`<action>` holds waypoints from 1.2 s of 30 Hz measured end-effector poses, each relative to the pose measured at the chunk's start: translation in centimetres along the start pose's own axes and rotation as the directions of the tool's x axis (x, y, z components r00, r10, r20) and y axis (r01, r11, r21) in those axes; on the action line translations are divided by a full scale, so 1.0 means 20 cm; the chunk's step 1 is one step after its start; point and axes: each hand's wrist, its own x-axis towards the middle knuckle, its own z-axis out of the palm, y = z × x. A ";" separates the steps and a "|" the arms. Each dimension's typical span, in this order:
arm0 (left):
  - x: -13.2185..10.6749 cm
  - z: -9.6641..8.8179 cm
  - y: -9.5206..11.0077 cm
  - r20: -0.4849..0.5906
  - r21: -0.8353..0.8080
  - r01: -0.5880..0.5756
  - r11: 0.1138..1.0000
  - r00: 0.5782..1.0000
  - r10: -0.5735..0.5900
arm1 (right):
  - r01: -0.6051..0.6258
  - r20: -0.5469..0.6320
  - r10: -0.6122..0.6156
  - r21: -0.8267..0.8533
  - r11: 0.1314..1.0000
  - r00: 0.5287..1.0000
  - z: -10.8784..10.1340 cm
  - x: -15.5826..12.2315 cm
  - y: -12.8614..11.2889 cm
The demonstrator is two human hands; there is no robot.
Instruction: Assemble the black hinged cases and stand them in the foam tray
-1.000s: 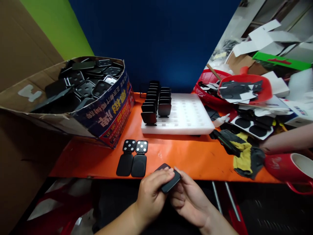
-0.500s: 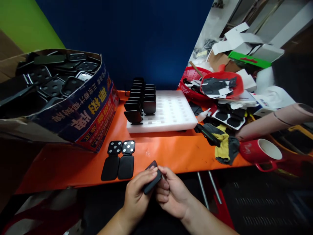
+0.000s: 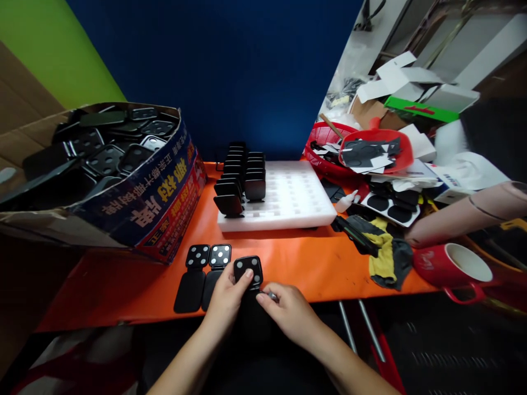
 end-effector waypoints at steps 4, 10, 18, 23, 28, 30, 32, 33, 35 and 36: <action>0.02 -0.09 -0.06 0.008 0.400 -0.269 0.876 0.957 0.291 | 0.002 -0.060 -0.014 -0.198 0.980 0.998 0.01 0.12 0.01; -0.05 -0.23 -0.14 0.513 0.830 -0.548 0.107 0.824 0.241 | -0.005 -0.001 0.006 -0.561 0.828 1.000 0.01 0.29 0.01; -0.04 -0.28 -0.14 0.582 0.811 -0.582 -0.062 0.792 0.184 | 0.035 0.044 -0.010 -0.612 0.790 0.999 0.06 0.33 -0.01; -0.08 -0.31 -0.13 0.577 0.815 -0.577 -0.055 0.798 0.172 | 0.086 -0.063 -0.117 -0.366 0.927 0.991 0.06 0.31 0.04; -0.18 -0.34 0.09 0.615 0.780 -0.620 -0.088 0.733 0.291 | 0.099 -0.331 -0.083 0.033 0.995 0.940 0.07 0.29 0.16; -0.19 -0.39 0.30 0.598 0.776 -0.614 -0.142 0.647 0.472 | 0.076 -0.333 -0.039 0.097 0.992 0.942 0.08 0.30 0.20; -0.17 -0.50 0.56 0.480 0.835 -0.522 -0.173 0.540 0.691 | 0.060 -0.301 -0.030 0.094 0.994 0.953 0.08 0.31 0.22; -0.15 -0.56 0.70 0.378 0.886 -0.439 -0.152 0.490 0.785 | 0.065 -0.279 -0.041 0.077 0.995 0.959 0.08 0.31 0.22; -0.07 -0.72 0.95 0.182 0.971 -0.228 -0.073 0.501 0.846 | 0.089 -0.237 -0.078 0.036 0.995 0.968 0.08 0.32 0.21; -0.02 -0.79 1.06 0.074 0.995 -0.101 -0.017 0.594 0.801 | 0.105 -0.222 -0.099 0.017 0.994 0.970 0.09 0.31 0.20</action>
